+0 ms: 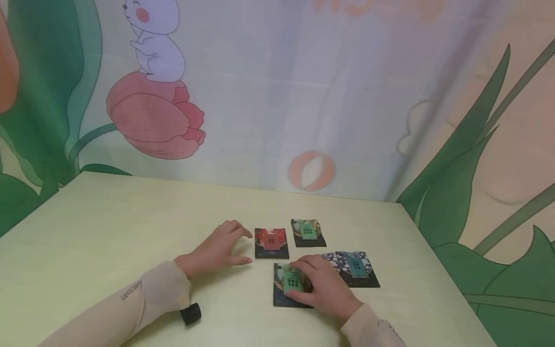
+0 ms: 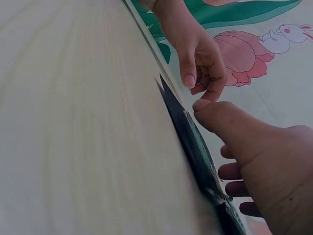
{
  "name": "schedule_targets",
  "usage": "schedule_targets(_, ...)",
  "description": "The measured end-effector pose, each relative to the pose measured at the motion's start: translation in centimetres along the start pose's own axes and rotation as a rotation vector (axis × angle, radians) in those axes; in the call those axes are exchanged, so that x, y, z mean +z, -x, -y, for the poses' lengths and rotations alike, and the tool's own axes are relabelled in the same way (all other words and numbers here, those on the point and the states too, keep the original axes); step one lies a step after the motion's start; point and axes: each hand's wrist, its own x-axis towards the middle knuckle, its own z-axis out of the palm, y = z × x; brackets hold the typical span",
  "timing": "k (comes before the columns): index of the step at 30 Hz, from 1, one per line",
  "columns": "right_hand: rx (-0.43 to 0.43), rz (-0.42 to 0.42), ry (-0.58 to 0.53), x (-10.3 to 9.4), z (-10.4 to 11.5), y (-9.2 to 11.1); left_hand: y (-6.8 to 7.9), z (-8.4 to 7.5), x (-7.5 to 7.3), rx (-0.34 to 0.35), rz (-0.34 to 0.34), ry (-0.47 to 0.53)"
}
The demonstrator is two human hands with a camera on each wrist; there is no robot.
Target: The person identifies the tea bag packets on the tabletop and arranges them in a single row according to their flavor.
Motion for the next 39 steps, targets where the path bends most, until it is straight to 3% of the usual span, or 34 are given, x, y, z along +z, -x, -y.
schedule_targets(14,-0.003,0.067,0.001,0.0,-0.2,0.1,-1.5,-0.6,0.8,0.035,-0.004,-0.017)
schedule_targets(28,0.004,0.079,-0.007,-0.1,-0.1,0.1,-2.9,-1.3,1.8,0.058,0.012,-0.082)
schedule_targets(39,0.008,0.088,-0.026,0.2,-0.1,0.3,-3.5,-1.6,2.6,0.040,0.045,-0.105)
